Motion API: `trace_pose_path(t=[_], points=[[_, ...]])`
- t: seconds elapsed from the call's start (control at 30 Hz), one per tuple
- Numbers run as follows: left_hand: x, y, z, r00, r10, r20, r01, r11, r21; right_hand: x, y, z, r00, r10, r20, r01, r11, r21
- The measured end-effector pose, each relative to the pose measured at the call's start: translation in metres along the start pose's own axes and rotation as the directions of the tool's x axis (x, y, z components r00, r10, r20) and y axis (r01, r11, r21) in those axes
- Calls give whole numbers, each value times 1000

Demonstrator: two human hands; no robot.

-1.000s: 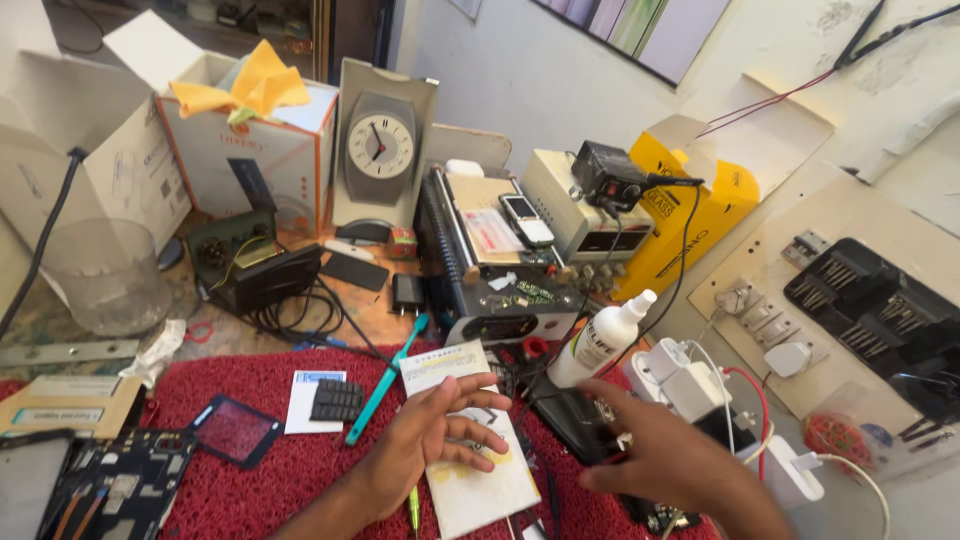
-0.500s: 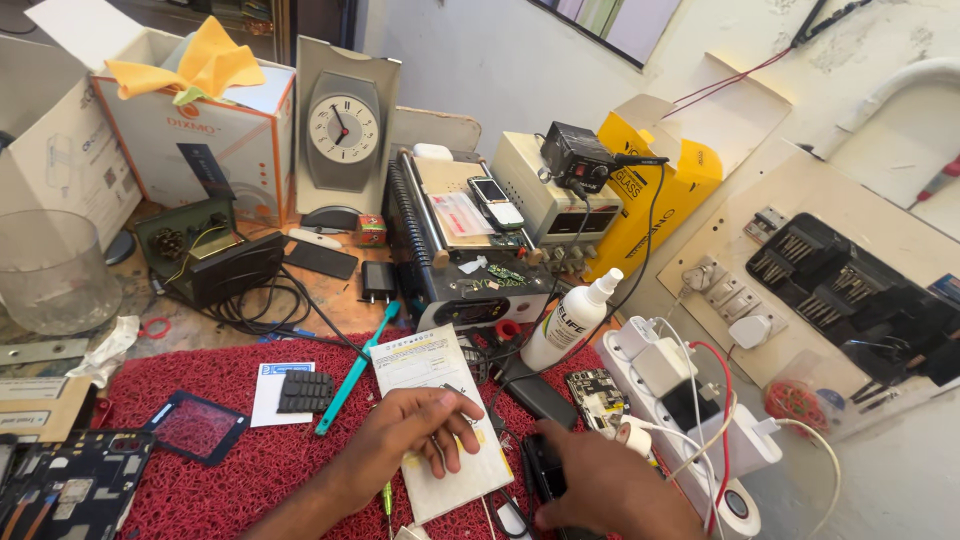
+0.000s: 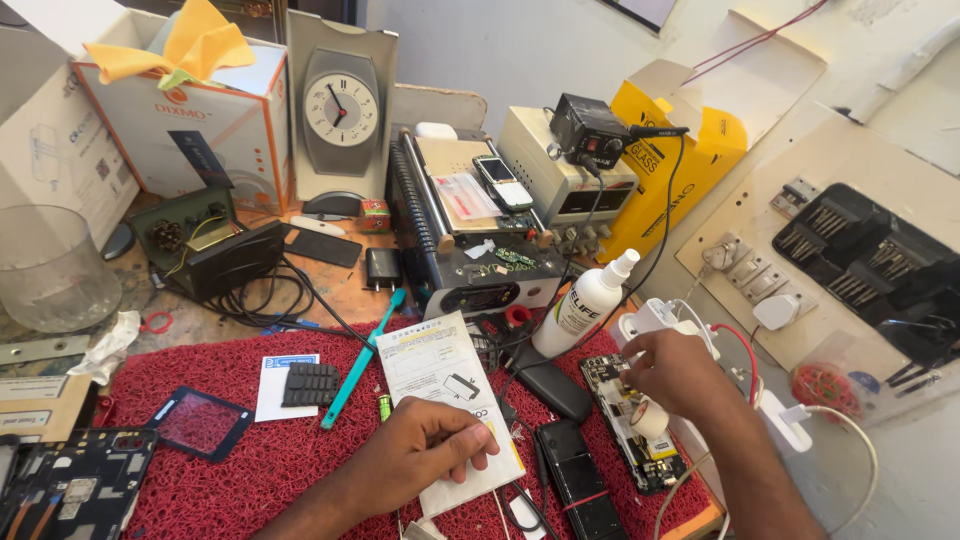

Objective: The person picks up a smartphone, powers it on, and enters a passcode. They then open the device, remove the back cover, and use a screwdriver to loosen screws on the internal components.

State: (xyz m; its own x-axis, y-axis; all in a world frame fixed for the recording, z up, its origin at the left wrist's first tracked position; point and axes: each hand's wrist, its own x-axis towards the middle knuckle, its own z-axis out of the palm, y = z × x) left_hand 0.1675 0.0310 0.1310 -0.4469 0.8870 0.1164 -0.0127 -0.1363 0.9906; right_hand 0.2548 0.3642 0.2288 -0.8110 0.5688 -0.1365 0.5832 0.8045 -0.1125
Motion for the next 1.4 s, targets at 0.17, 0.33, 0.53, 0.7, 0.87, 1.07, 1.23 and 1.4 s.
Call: trace_pose_path(t=[0.17, 0.33, 0.53, 0.7, 0.87, 1.07, 1.23, 1.4], points=[[1, -3, 1, 1000, -25, -9, 25, 999, 31, 12, 24, 5, 954, 258, 152, -269, 961, 57], [3, -5, 3, 999, -44, -13, 44, 996, 71, 4, 29, 4, 925, 262, 275, -233, 963, -136], [0, -5, 6, 1000, -21, -6, 21, 993, 113, -12, 8, 13, 914, 276, 299, -206, 948, -243], [-3, -2, 8, 999, -28, -16, 30, 989, 144, -28, -5, 20, 940, 207, 271, -163, 971, -178], [-4, 0, 10, 1000, -26, -11, 27, 985, 169, -38, -11, 21, 953, 193, 234, -167, 978, -124], [-6, 5, 11, 999, -44, -9, 45, 986, 162, -37, -7, 20, 960, 187, 209, -159, 977, -144], [-8, 12, 13, 1000, -31, -2, 31, 987, 161, -39, 2, 8, 962, 211, 173, -206, 977, -45], [-7, 13, 13, 999, -50, -6, 50, 985, 166, -38, 9, -9, 958, 269, 98, -278, 955, 101]])
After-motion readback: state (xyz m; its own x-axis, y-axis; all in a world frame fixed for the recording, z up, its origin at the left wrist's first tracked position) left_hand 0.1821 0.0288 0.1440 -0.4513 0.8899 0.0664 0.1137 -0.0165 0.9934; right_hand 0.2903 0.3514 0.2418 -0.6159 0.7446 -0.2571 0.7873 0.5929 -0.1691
